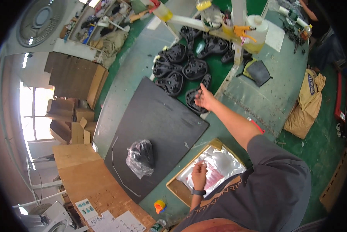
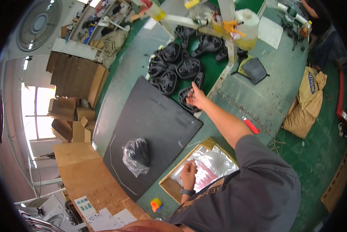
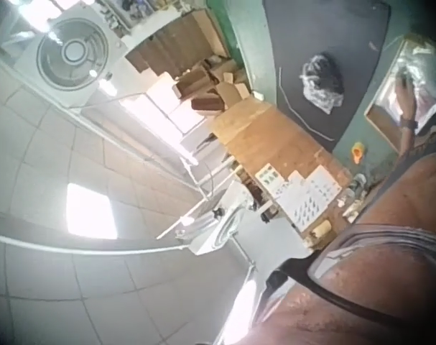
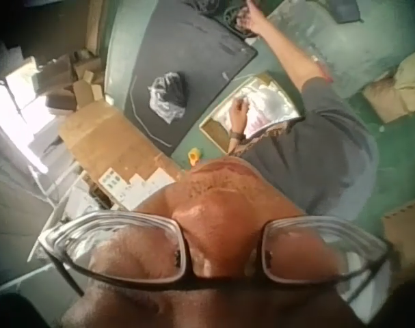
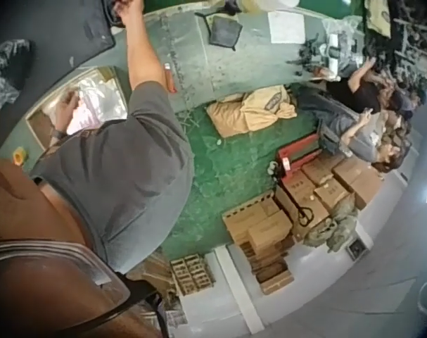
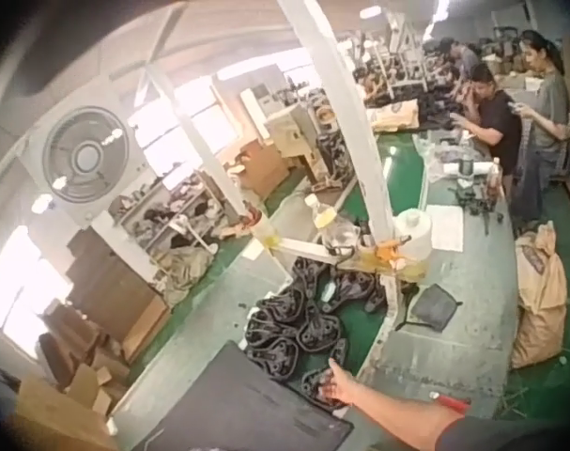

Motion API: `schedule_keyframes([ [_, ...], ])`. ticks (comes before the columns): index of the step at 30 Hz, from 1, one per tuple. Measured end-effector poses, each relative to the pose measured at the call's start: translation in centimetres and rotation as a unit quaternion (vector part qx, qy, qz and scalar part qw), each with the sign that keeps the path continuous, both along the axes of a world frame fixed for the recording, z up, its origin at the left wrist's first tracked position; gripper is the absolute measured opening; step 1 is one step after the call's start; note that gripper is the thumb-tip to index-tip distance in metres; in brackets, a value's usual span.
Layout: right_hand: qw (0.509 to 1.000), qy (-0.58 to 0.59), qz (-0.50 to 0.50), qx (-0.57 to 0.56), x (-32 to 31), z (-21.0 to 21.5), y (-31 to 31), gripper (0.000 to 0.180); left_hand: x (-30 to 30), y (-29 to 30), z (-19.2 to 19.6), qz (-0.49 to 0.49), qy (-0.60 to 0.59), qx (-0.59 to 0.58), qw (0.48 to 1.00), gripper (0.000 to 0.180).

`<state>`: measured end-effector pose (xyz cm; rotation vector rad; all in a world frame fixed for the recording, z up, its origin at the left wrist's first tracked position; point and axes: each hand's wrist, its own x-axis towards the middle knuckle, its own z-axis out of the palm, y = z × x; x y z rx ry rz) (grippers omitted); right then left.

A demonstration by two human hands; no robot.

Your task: Packaging individual bicycle seats into plastic bags and placing them into a shipping box.

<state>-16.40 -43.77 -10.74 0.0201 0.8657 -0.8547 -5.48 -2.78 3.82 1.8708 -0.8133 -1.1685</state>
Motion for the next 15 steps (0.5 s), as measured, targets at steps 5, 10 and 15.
schedule_keyframes([
  [5,0.975,0.126,0.084,-0.165,-7.9,6.0,13.1,0.079,-4.3,3.6,-6.0,-0.145,-0.026,0.007,0.989,0.024],
  [10,0.849,0.453,0.166,-0.216,-19.0,5.9,26.8,0.089,-8.9,3.5,-10.8,-0.231,-0.139,0.022,0.963,0.037],
  [15,0.816,0.506,0.184,-0.211,-26.6,5.6,36.8,0.084,-12.0,4.2,-12.8,-0.285,-0.322,0.098,0.897,0.050],
])
